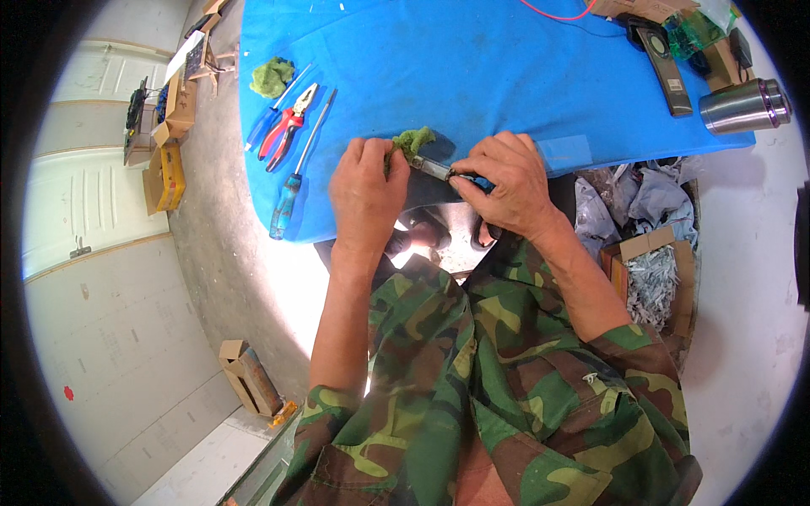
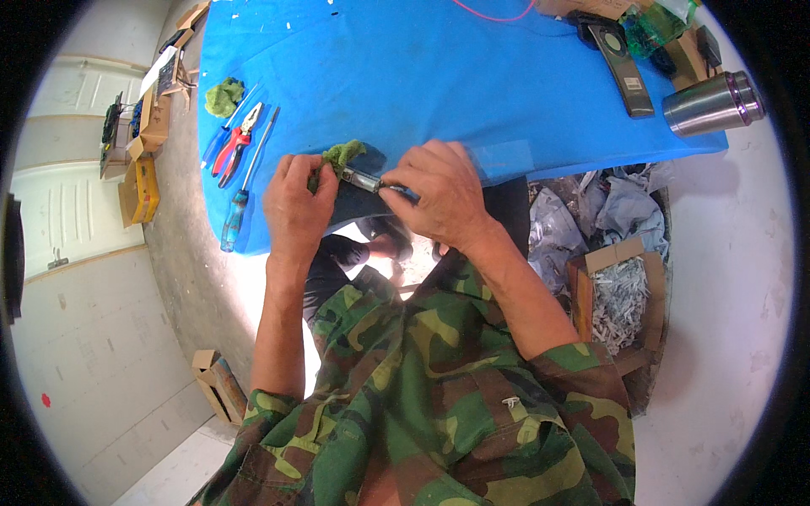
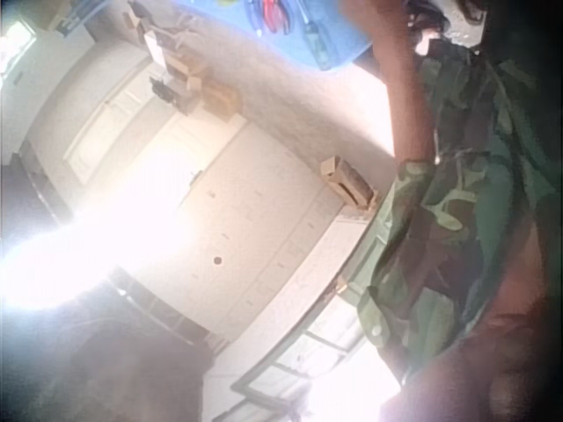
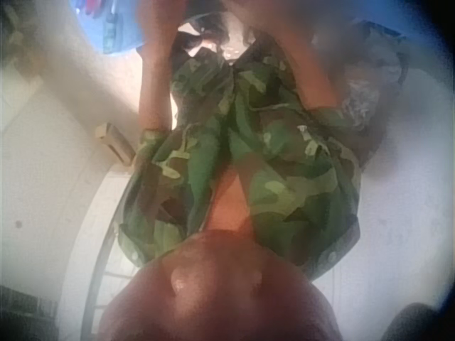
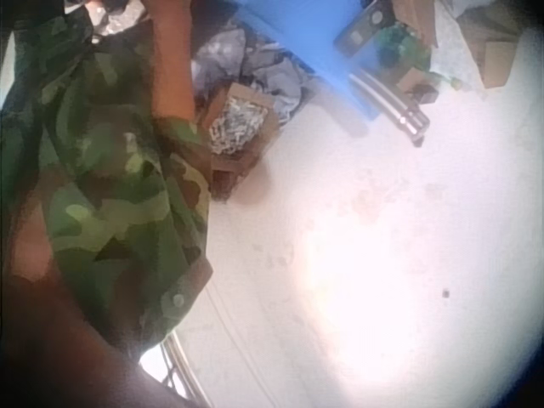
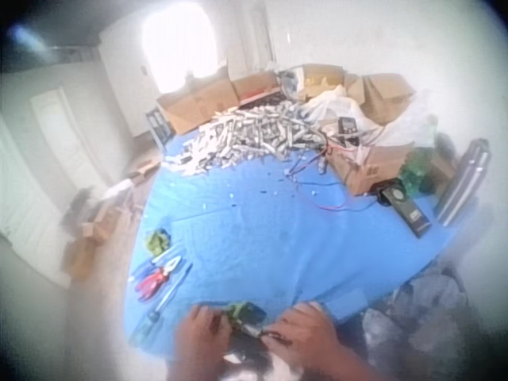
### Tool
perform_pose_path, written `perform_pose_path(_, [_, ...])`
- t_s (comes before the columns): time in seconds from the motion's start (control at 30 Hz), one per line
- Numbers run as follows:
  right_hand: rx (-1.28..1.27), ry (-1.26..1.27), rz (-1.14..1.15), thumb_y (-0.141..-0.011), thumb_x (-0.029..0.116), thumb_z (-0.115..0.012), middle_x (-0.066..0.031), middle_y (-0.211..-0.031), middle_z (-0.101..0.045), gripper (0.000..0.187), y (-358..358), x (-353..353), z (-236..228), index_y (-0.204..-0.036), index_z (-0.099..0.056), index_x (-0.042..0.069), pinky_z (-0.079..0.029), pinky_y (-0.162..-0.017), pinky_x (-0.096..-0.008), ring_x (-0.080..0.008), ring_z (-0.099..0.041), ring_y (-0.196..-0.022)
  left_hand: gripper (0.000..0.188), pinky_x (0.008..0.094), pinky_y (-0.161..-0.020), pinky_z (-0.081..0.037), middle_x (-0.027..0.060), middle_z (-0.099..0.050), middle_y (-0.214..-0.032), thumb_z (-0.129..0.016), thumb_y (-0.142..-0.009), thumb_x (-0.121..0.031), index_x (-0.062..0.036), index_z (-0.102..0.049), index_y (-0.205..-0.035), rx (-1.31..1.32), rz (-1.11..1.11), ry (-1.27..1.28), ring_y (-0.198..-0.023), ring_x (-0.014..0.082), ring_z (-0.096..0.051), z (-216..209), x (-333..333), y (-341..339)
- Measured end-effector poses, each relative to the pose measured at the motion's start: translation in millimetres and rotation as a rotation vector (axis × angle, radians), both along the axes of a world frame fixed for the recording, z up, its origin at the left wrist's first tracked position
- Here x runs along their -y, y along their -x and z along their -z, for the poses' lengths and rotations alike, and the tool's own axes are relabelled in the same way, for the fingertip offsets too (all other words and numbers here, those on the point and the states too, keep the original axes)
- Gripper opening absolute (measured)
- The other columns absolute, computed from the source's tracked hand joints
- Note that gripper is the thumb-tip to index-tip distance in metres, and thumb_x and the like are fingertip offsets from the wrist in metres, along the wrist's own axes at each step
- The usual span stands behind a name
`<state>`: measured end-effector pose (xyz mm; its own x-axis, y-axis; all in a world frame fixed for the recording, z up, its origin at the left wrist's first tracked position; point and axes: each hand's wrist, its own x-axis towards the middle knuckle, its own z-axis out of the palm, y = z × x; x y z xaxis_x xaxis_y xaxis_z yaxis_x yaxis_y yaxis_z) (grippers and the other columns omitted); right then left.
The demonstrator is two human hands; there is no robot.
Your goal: The person assembles a metal component using a screwdriver and pliers, handling various small pieces and wiping them with a cloth.
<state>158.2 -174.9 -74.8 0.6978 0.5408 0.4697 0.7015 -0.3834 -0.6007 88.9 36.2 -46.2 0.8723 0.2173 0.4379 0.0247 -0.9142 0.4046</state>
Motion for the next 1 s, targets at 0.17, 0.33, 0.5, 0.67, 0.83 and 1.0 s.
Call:
perform_pose_path(0.17, [-0.006,0.003,-0.005,-0.079,0.020,-0.085,-0.0002,-0.087,-0.067,0.011,0.0,-1.4,0.2,-0.087,-0.080,0.014,-0.044,-0.082,-0.0408,-0.0237,-0.062,-0.088,0.008,0.0477,-0.067,-0.054,0.0149,-0.067,-0.088,-0.076,-0.089,-0.007,-0.0034,-0.071,-0.095,0.032,-0.027,0.111,-0.076,0.0383,-0.068,-1.4,-2.8,-1.1])
perform_pose_path(0.33, [0.014,-0.023,-0.015,-0.076,0.015,-0.087,-0.0011,-0.090,-0.068,0.015,-0.8,-0.5,1.7,-0.088,-0.079,0.010,-0.042,-0.080,-0.0393,-0.0233,-0.061,-0.088,0.009,0.0475,-0.067,-0.054,0.0151,-0.067,-0.088,-0.076,-0.089,-0.006,-0.0034,-0.071,-0.095,0.021,0.018,0.159,-0.078,0.0380,-0.068,-17.9,15.8,10.0])
perform_pose_path(0.5, [0.050,0.014,-0.024,-0.072,0.013,-0.086,-0.0027,-0.094,-0.068,0.017,-2.7,1.7,3.0,-0.083,-0.074,0.008,-0.043,-0.081,-0.0404,-0.0253,-0.061,-0.090,0.012,0.0473,-0.066,-0.054,0.0122,-0.065,-0.090,-0.076,-0.089,-0.008,-0.0062,-0.069,-0.099,-0.028,0.144,0.059,-0.083,0.0351,-0.067,-2.2,45.0,20.4])
perform_pose_path(0.67, [0.049,0.014,-0.031,-0.074,0.014,-0.087,-0.0017,-0.091,-0.067,0.017,-2.6,0.6,1.9,-0.086,-0.076,0.009,-0.043,-0.081,-0.0397,-0.0245,-0.061,-0.089,0.010,0.0477,-0.066,-0.054,0.0121,-0.063,-0.088,-0.074,-0.091,-0.008,-0.0063,-0.067,-0.098,0.018,0.134,0.031,-0.083,0.0349,-0.067,1.1,31.9,11.6])
perform_pose_path(0.83, [0.042,0.002,-0.005,-0.079,0.020,-0.085,0.0000,-0.088,-0.068,0.012,-1.1,0.0,3.2,-0.087,-0.079,0.014,-0.045,-0.081,-0.0407,-0.0236,-0.063,-0.088,0.009,0.0480,-0.067,-0.054,0.0130,-0.064,-0.089,-0.073,-0.091,-0.008,-0.0061,-0.068,-0.097,-0.019,0.062,-0.008,-0.084,0.0357,-0.068,-3.9,17.9,4.1])
perform_pose_path(1.0, [0.041,-0.005,-0.016,-0.079,0.020,-0.085,0.0002,-0.088,-0.068,0.011,-1.1,-0.5,3.6,-0.087,-0.079,0.014,-0.044,-0.081,-0.0403,-0.0235,-0.063,-0.088,0.008,0.0480,-0.068,-0.054,0.0137,-0.066,-0.090,-0.075,-0.091,-0.009,-0.0054,-0.068,-0.094,0.030,-0.026,-0.011,-0.081,0.0364,-0.068,4.6,3.6,0.6])
